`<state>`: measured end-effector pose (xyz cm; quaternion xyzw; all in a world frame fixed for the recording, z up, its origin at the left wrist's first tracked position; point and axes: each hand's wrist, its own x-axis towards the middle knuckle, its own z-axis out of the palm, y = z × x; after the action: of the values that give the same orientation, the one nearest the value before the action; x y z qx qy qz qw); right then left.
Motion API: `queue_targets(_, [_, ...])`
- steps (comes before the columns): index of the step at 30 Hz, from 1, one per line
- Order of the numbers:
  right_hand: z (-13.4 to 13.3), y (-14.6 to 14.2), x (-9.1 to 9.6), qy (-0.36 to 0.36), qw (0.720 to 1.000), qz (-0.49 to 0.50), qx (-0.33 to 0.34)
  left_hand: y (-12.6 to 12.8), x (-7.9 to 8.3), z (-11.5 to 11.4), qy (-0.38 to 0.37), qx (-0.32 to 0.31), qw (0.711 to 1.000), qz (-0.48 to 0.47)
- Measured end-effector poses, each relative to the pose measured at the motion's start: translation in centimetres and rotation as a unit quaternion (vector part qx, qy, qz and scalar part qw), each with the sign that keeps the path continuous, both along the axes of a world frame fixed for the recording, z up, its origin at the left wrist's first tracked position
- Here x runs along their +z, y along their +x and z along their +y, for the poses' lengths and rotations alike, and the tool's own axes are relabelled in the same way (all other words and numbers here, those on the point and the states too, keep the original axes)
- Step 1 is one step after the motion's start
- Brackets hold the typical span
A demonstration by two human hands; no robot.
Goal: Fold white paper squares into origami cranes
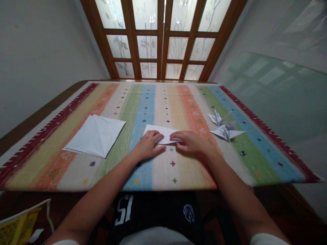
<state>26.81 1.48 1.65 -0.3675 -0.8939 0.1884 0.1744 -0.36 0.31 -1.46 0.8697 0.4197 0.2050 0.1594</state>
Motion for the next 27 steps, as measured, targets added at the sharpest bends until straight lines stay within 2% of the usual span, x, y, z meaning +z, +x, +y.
queue_targets(4, [0.2, -0.2, -0.4, -0.001, 1.000, 0.002, -0.007, -0.2, 0.0, 0.0, 0.015, 0.005, 1.000, 0.015])
queue_targets(7, [0.7, -0.4, -1.2, -0.049, 0.996, 0.071, -0.016, -0.2, 0.2, 0.1, 0.021, 0.007, 1.000, 0.016])
queue_targets(9, [1.1, -0.6, -1.8, -0.091, 0.987, 0.125, -0.043, -0.1, 0.3, 0.1, 0.023, 0.012, 1.000, 0.016])
queue_targets(12, [1.6, -0.9, -2.5, -0.108, 0.975, 0.166, -0.097, 0.1, 0.5, 0.2, 0.000, 0.027, 0.999, 0.020])
queue_targets(15, [1.9, -1.2, -3.1, -0.102, 0.973, 0.167, -0.121, 0.2, 0.4, 0.2, -0.034, 0.047, 0.998, 0.014])
queue_targets(18, [2.1, -1.5, -3.6, -0.082, 0.978, 0.151, -0.120, 0.2, 0.2, 0.2, -0.036, 0.062, 0.997, -0.002])
queue_targets(23, [2.1, -1.6, -4.0, -0.021, 0.985, 0.128, -0.117, 0.4, -0.1, 0.4, -0.004, 0.007, 1.000, 0.020])
queue_targets(27, [2.2, -1.4, -4.1, 0.016, 0.994, 0.091, -0.066, 0.5, -0.1, 0.3, 0.005, -0.005, 0.999, 0.049])
